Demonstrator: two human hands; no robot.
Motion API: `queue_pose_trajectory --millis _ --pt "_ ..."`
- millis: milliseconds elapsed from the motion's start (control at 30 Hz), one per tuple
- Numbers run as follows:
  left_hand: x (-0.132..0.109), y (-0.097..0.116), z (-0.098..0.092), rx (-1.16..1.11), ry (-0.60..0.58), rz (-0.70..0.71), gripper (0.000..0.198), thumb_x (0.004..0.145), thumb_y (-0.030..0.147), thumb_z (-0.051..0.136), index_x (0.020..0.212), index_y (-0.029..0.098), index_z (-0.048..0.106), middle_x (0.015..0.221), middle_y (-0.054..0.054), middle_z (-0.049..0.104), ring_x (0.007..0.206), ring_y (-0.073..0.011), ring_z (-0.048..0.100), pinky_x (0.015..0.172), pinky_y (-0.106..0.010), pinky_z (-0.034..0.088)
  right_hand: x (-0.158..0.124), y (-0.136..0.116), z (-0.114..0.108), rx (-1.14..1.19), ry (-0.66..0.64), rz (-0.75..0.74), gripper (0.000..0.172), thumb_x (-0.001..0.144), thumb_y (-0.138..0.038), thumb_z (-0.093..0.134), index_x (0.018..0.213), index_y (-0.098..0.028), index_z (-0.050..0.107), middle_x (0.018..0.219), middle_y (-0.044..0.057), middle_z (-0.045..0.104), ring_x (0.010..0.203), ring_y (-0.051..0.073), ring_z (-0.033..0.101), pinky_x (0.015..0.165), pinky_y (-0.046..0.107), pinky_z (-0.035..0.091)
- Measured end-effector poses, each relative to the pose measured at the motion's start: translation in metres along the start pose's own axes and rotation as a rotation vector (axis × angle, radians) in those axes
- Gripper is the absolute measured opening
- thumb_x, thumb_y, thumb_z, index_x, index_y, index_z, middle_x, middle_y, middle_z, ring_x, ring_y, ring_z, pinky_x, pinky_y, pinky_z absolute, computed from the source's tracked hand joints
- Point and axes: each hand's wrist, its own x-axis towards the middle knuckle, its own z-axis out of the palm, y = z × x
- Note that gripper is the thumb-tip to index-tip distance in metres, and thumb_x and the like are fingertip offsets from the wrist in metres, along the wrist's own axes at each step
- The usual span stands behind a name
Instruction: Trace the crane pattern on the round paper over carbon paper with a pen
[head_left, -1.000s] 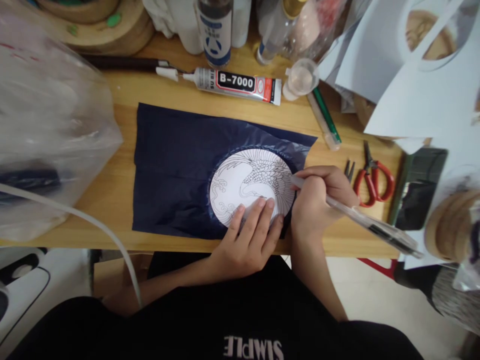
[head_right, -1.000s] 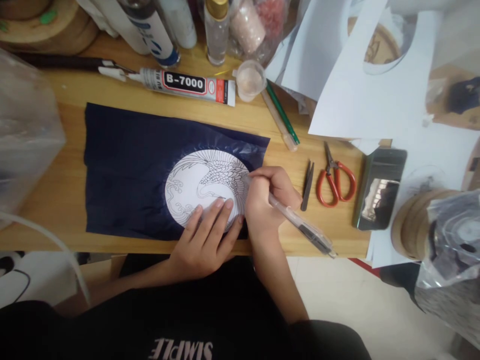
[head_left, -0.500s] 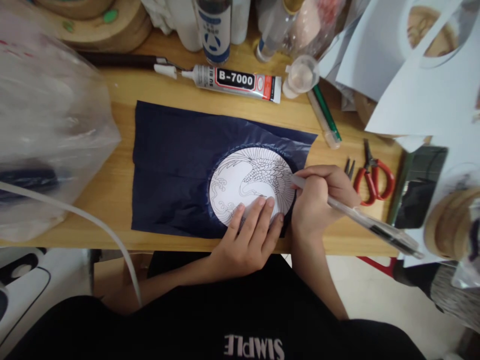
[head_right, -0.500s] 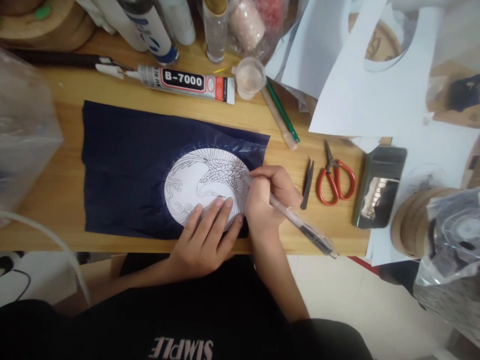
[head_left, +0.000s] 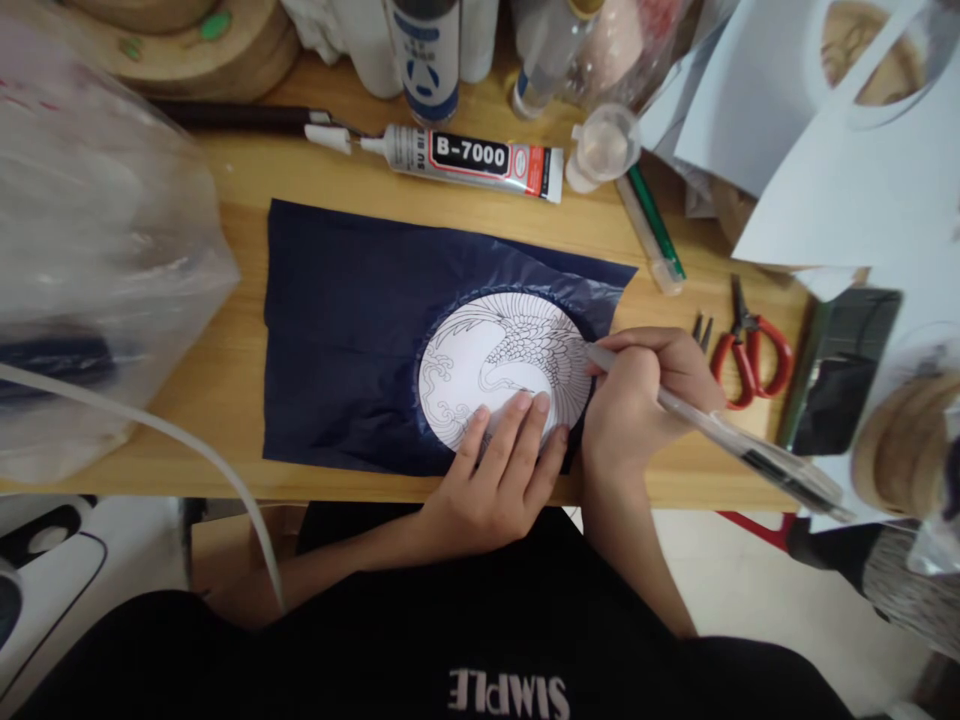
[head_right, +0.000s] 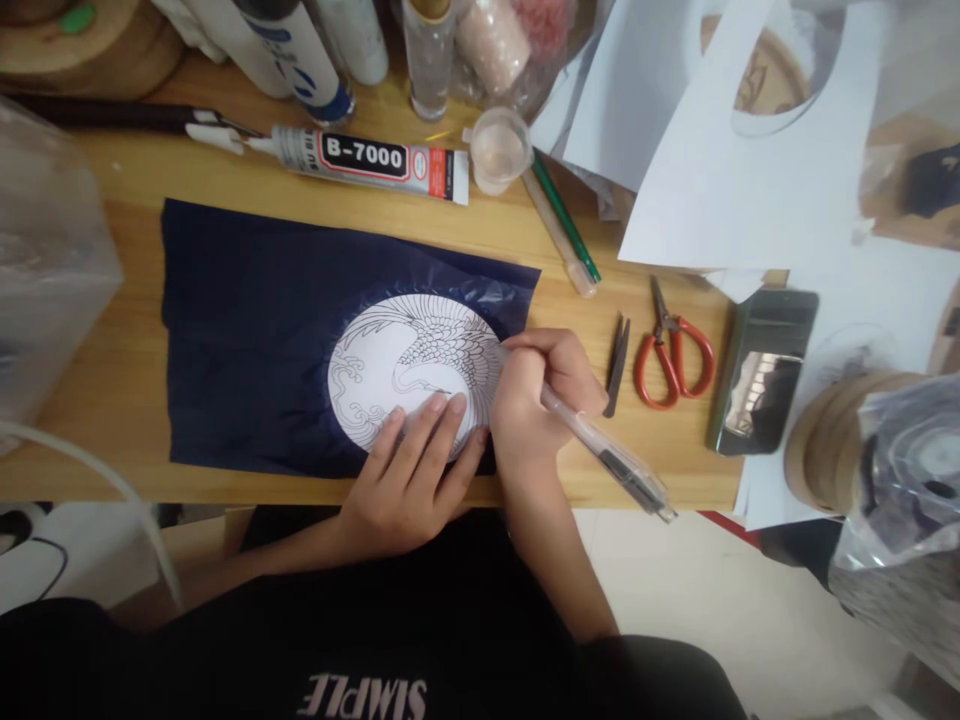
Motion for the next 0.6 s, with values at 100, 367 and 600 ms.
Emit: queue_pose_trajectory --millis 100,367,600 --pt "0.0004 0.0002 -0.0002 -0.009 0.002 -0.006 0.042 0.094 0.030 0.056 0.129 0.007 0.055 0.133 -0.021 0.055 0.124 -0.0335 0.053 0.108 -0.049 0.037 -0.0002 -0.0020 0.0002 0.008 0.014 0.024 0.022 0.062 -0.007 0.043 0.059 -0.019 0.061 0.049 -0.006 0.054 0.042 0.010 0.053 0.042 0.023 0.041" --pt "0.0006 -0.0005 -0.0007 0.018 0.000 0.002 0.041 0.094 0.030 0.056 0.129 0.008 0.056 0.133 -0.020 0.056 0.124 -0.0328 0.053 0.104 -0.047 0.041 -0.0015 -0.0045 -0.0004 -0.040 0.031 0.040 0.024 0.063 -0.006 0.041 0.059 -0.020 0.060 0.050 -0.006 0.056 0.042 0.009 0.053 0.042 0.022 0.042" --pt "0.0004 -0.0008 -0.0008 0.014 0.000 0.004 0.042 0.095 0.030 0.056 0.129 0.008 0.055 0.133 -0.020 0.055 0.124 -0.0332 0.054 0.104 -0.047 0.042 -0.0029 -0.0018 0.0000 -0.069 0.052 0.056 0.024 0.064 -0.009 0.039 0.059 -0.021 0.058 0.048 -0.005 0.054 0.043 0.009 0.053 0.042 0.022 0.043"
